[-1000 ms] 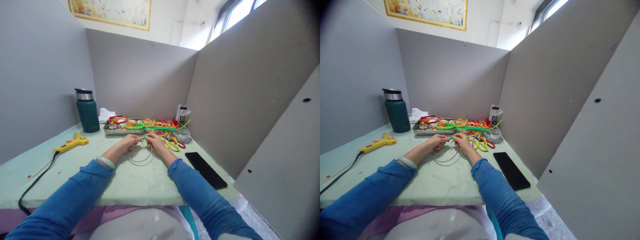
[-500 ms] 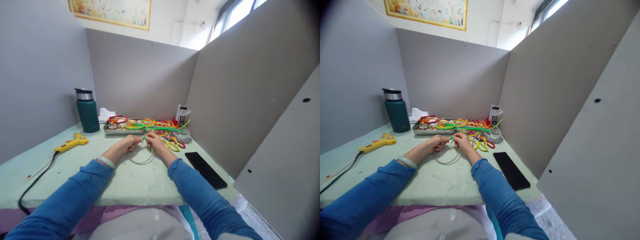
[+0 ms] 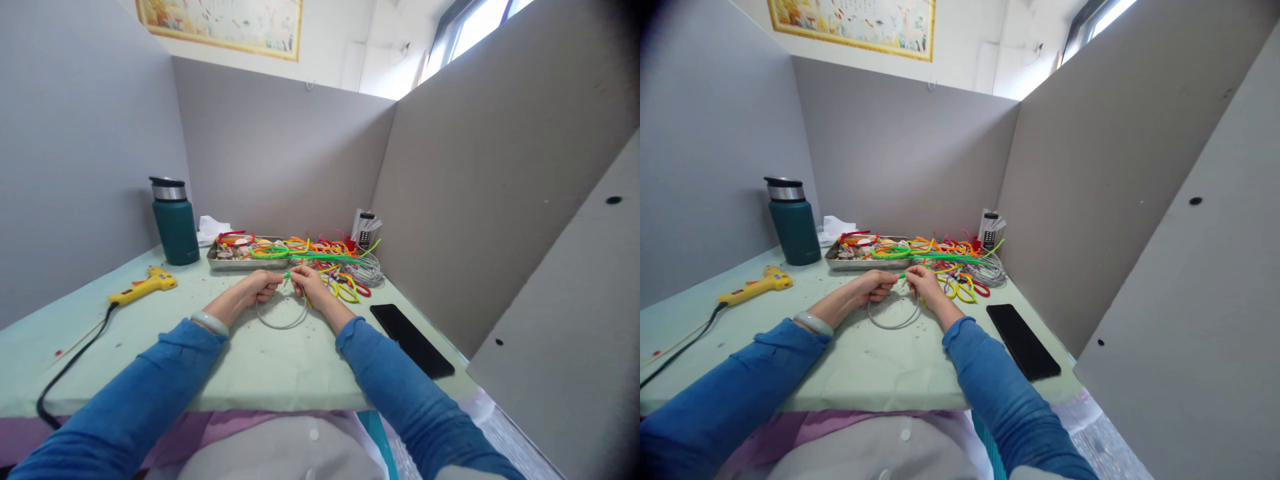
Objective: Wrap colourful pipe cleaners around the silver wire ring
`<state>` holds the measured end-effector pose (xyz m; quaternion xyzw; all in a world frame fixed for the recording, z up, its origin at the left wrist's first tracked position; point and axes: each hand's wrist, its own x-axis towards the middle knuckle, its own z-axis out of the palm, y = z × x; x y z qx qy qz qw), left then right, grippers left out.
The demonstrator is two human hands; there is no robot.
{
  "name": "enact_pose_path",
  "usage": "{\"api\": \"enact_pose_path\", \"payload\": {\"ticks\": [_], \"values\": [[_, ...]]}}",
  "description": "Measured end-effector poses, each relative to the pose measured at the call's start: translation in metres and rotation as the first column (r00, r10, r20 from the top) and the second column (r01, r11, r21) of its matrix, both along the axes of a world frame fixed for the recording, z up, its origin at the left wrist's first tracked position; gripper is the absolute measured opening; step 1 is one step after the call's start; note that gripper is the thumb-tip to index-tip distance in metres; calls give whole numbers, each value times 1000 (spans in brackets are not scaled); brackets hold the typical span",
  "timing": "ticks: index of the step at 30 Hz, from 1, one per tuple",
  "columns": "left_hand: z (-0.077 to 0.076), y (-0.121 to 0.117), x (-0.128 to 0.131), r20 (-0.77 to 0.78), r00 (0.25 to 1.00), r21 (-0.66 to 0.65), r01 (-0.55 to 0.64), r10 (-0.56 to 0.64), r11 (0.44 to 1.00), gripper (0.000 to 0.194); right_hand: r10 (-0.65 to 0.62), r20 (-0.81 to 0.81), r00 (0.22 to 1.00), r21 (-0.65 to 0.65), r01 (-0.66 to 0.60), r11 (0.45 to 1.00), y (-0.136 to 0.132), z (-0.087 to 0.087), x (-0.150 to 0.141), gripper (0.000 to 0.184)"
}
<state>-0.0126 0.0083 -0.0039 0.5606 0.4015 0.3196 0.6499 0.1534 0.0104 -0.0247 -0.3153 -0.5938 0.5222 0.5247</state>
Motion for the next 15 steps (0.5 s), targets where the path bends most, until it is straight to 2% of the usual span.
{"api": "enact_pose_path", "payload": {"ticks": [5,9,12,15], "values": [[-2,-2,4,-107,988,160,-96,114,982,33,-37,-2,999,-24,37,999,2,0,-1,20],[-3,-2,7,-243,930,392,-165,275,905,37,-46,-8,999,-36,46,998,3,0,-2,21],[-3,0,8,-346,843,623,-122,412,773,34,-50,-12,999,-35,50,998,4,-1,-2,20],[-3,2,7,-391,757,818,26,523,574,30,-51,-22,998,-34,50,998,5,-2,-2,19]]}}
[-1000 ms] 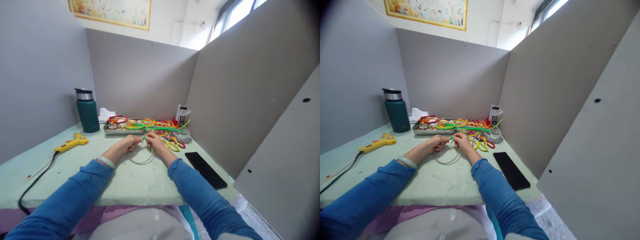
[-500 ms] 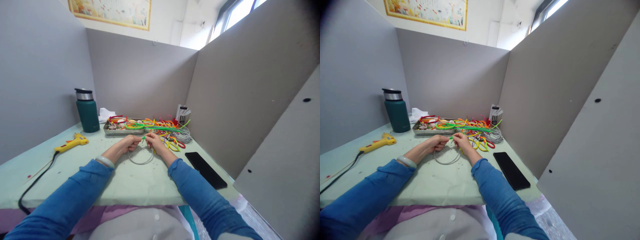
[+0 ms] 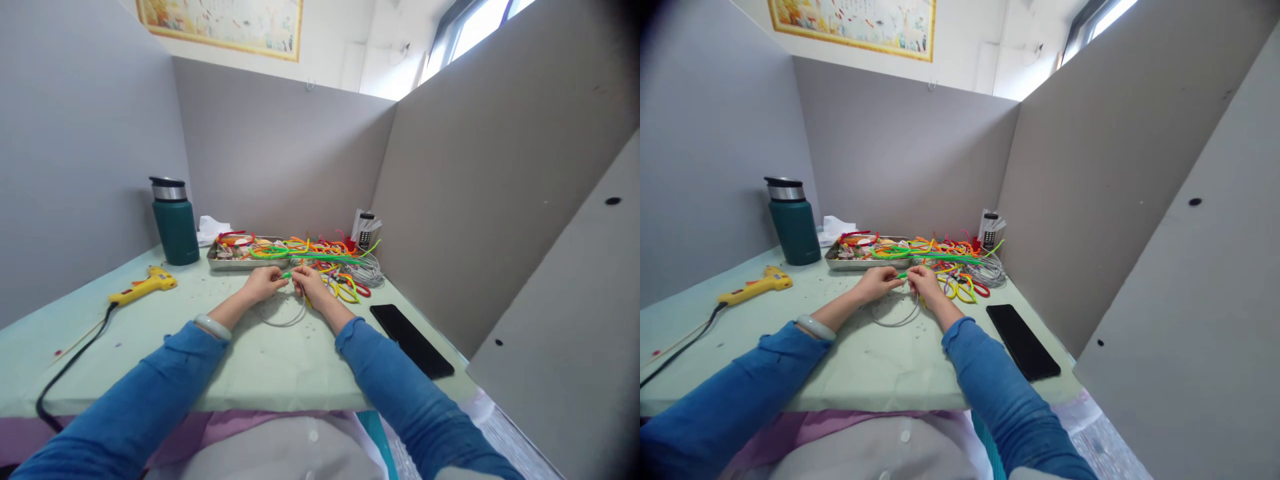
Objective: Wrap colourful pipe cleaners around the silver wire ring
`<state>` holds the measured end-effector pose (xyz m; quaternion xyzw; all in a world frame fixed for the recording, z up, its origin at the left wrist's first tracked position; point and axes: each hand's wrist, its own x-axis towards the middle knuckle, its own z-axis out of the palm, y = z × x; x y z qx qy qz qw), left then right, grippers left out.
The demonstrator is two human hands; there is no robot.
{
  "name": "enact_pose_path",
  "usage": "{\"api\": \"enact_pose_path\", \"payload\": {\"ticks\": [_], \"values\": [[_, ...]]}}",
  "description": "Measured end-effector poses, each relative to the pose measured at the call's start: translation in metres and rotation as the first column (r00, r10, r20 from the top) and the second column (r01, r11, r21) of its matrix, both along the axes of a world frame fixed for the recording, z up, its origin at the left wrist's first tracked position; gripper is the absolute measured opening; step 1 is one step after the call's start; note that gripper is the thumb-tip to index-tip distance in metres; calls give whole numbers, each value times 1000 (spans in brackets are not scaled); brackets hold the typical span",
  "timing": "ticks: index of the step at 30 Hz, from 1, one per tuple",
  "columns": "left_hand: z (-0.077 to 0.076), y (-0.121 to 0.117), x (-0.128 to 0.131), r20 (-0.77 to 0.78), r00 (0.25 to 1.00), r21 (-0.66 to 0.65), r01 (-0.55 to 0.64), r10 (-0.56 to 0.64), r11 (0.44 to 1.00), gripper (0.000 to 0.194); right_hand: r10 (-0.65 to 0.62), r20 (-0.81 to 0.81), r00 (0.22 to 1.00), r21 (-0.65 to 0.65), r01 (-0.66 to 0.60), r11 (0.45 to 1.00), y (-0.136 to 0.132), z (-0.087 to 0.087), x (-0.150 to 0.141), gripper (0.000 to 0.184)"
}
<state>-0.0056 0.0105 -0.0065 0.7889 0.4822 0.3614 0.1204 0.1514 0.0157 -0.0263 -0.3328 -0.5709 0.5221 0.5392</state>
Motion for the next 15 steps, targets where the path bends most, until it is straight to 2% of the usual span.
{"api": "enact_pose_path", "payload": {"ticks": [2,4,9,15], "values": [[0,1,-1,-90,996,87,-6,14,996,27,5,-6,1000,-1,-5,1000,0,0,0,18],[-1,1,-2,-140,989,112,-21,37,993,26,8,-3,1000,-1,-8,1000,0,0,0,17],[-1,0,-2,-222,975,134,-2,32,991,28,5,0,1000,-2,-5,1000,1,0,0,19],[-1,0,-1,-249,969,113,28,1,993,29,-12,3,1000,-21,12,1000,0,1,-1,19]]}}
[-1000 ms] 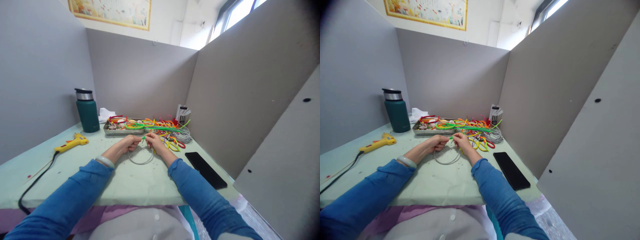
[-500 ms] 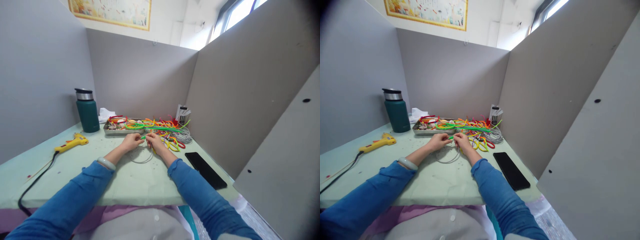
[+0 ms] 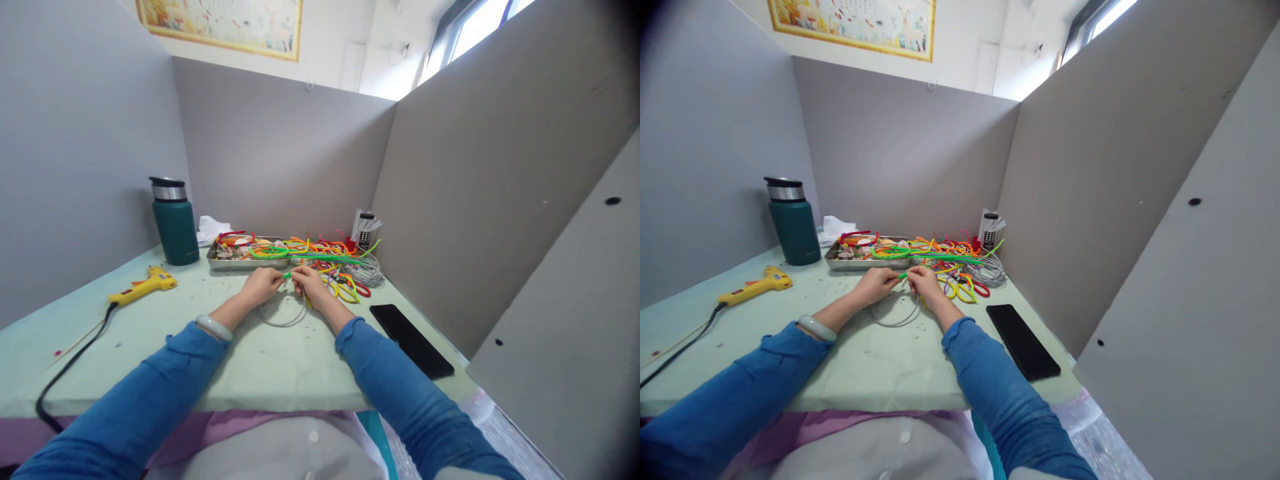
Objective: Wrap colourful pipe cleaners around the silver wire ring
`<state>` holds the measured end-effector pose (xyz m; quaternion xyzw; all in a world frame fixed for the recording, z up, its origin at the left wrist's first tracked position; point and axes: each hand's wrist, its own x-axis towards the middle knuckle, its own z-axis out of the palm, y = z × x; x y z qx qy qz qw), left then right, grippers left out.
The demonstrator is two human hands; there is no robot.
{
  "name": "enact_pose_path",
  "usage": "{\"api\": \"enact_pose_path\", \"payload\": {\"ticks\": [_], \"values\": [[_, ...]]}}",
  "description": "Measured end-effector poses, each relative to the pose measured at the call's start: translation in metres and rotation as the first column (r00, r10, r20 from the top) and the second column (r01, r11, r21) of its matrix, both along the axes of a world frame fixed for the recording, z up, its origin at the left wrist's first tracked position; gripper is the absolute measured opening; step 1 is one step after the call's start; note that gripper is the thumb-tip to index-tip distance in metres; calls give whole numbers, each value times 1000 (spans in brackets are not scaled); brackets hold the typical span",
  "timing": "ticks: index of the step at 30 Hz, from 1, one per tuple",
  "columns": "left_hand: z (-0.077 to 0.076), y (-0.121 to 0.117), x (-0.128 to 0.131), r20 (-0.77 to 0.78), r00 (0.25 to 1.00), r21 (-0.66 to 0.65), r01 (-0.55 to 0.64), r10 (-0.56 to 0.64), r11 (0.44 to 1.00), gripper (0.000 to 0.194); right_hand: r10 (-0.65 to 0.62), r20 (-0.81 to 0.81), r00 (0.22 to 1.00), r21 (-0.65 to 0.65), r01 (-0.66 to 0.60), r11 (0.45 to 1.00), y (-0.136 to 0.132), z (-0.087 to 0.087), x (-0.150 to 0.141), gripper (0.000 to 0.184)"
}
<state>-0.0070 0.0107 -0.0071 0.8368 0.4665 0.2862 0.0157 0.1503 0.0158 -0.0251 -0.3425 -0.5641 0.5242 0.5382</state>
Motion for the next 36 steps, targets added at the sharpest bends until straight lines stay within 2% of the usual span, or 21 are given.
{"api": "enact_pose_path", "payload": {"ticks": [7,15,22,28,36], "values": [[-3,4,-1,-54,999,28,-3,5,1000,29,-9,2,1000,-6,9,1000,-2,1,0,18],[2,-4,2,7,997,46,-75,75,996,26,-12,0,1000,-10,12,1000,0,1,-1,17],[3,-9,3,-146,982,154,-94,116,984,30,-24,2,1000,-2,24,1000,-2,1,-2,16],[3,-13,4,-263,954,164,-104,145,981,32,-48,7,999,2,48,999,-1,0,-3,15],[4,-15,5,-300,944,161,-92,138,983,33,-42,19,999,-16,42,999,-1,0,-3,15]]}}
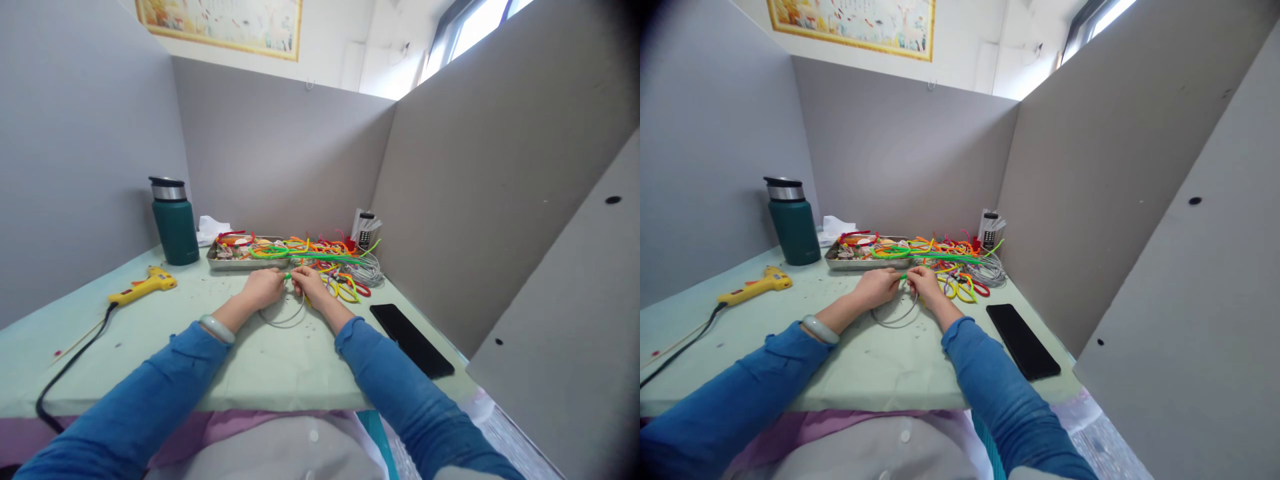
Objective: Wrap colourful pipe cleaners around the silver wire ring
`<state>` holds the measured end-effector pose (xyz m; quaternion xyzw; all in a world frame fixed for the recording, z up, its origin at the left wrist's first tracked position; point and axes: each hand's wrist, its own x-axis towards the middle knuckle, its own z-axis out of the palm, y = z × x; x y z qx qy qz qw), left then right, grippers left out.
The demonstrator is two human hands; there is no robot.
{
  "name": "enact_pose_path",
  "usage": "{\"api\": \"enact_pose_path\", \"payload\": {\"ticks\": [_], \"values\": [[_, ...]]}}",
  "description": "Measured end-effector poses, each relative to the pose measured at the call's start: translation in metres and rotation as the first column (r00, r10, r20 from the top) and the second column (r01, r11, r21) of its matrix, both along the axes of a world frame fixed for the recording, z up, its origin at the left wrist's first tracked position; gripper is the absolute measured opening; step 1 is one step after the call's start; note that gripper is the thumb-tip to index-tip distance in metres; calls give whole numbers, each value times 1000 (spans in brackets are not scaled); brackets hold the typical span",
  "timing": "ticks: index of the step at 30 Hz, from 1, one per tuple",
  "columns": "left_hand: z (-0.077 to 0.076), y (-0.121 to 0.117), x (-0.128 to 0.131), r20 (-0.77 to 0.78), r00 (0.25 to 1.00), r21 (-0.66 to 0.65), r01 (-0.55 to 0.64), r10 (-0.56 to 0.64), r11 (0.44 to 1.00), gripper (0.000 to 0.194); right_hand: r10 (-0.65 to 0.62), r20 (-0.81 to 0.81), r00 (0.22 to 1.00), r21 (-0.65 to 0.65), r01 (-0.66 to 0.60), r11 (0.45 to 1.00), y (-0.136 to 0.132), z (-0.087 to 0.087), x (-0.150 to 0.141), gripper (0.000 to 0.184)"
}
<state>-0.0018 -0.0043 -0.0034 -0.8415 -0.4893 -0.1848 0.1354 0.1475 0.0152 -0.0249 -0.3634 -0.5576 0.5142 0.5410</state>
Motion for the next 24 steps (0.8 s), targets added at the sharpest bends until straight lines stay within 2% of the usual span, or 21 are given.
{"api": "enact_pose_path", "payload": {"ticks": [11,24], "values": [[0,-1,1,-97,995,-2,-10,10,1000,33,-3,-14,1000,-10,3,1000,0,0,0,14],[2,-2,1,-94,995,-11,-16,14,1000,32,2,-3,1000,0,-2,1000,0,0,0,13]]}}
